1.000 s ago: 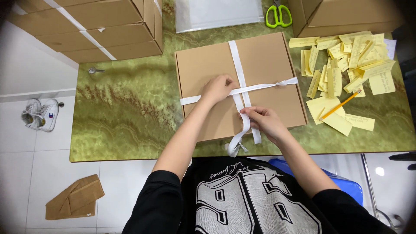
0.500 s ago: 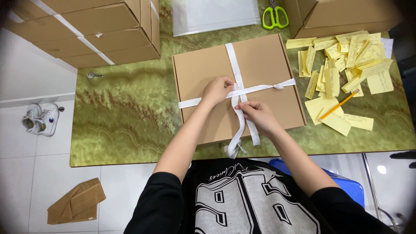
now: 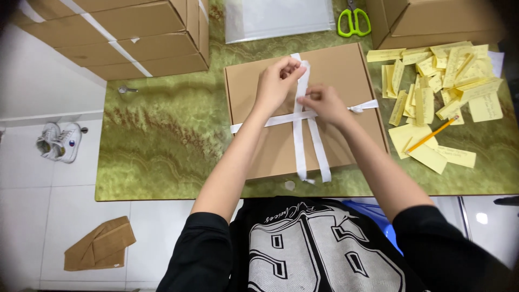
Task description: The person wraps a blue cylindrical item in bubble wrap and places it into a cardboard box. They then close the box, tie it with a white ribbon, and write on a yellow sticky note attached to the top.
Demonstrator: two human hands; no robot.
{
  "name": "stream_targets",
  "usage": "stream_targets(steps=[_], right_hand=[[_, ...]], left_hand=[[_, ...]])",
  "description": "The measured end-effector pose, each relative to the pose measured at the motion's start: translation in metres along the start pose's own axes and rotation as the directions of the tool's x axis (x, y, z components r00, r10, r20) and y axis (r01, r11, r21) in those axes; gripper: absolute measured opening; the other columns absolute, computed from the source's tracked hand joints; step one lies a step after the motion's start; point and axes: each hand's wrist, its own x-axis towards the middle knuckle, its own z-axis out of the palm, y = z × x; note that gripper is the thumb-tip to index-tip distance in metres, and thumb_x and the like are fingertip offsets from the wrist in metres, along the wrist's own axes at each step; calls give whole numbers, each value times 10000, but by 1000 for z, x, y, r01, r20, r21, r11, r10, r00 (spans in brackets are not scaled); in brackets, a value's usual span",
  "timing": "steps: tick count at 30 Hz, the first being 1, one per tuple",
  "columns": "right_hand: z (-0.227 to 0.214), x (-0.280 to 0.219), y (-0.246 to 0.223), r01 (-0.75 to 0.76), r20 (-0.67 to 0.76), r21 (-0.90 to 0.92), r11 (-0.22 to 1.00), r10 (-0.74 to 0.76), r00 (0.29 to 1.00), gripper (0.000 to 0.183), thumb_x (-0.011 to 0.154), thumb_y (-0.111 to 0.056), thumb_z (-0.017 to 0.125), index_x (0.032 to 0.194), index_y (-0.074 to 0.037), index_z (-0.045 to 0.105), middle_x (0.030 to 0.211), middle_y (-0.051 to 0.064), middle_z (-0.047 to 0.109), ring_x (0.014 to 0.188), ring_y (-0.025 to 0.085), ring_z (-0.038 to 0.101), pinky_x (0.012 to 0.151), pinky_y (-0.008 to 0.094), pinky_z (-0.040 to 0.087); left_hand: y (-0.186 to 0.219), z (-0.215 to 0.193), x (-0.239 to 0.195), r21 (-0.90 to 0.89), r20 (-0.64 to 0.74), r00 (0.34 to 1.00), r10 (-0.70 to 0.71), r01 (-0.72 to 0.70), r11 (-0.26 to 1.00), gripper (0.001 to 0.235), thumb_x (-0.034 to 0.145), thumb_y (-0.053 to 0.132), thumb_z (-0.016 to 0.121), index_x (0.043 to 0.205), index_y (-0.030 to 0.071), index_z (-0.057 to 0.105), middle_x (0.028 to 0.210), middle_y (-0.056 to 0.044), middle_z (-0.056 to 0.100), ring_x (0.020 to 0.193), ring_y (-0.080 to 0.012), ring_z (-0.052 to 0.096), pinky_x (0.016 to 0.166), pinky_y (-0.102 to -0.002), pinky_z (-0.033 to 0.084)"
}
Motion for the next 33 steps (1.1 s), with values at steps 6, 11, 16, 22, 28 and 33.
stream_targets(steps=[6, 11, 16, 22, 28, 33], right_hand=[[6, 81, 9, 68, 35, -109, 992, -65, 997, 100, 976, -359, 813, 976, -262, 838, 751, -36, 734, 707, 120, 669, 659, 306, 514], [31, 92, 44, -138, 160, 229, 964, 102, 982, 129, 1003, -202, 718, 1027, -92, 781, 866, 83, 724, 769, 162, 728, 745, 332, 679], [25, 55, 4, -229, 122, 372, 900, 197, 973, 168, 1034, -263, 724, 1007, -98, 745, 928, 6, 646, 837, 86, 660, 784, 244, 649], [17, 37, -25, -232, 118, 453, 861, 200, 973, 194, 1044, -297, 742, 1017, -105, 746, 897, -26, 617, 809, 64, 627, 721, 205, 618], [8, 20, -51, -222, 90, 585, 780, 209, 974, 165, 1053, -257, 727, 996, -102, 730, 864, -49, 583, 766, 49, 637, 657, 193, 605], [12, 23, -47, -189, 70, 642, 743, 188, 980, 120, 1060, -169, 656, 980, -101, 715, 893, 24, 688, 783, 114, 753, 671, 243, 626]], left_hand=[[22, 4, -50, -15, -207, 978, 20, -24, 1000, 183, 988, 288, 734, 1034, 135, 645, 884, -105, 709, 786, -327, 708, 727, -454, 574], [-38, 79, -99, 312, 59, 998, 28, -45, 949, 384, 960, 467, 731, 856, 104, 664, 813, -115, 700, 815, -378, 746, 715, -487, 596], [-37, 104, -118, 674, -27, 988, 152, -95, 733, 478, 915, 541, 715, 954, 66, 679, 888, -115, 679, 906, -335, 737, 795, -461, 565], [-72, 142, -108, 726, -152, 974, 168, -6, 688, 175, 957, 194, 609, 993, 53, 707, 861, -103, 666, 849, -328, 726, 709, -440, 538], [-15, 96, -101, 290, 3, 968, -250, 238, 927, 152, 972, 241, 632, 979, 90, 654, 887, -161, 747, 931, -432, 772, 765, -509, 600], [-46, 101, -83, 84, 57, 903, -427, 422, 903, 230, 810, 354, 775, 917, 162, 705, 831, -49, 781, 900, -343, 791, 764, -410, 613]])
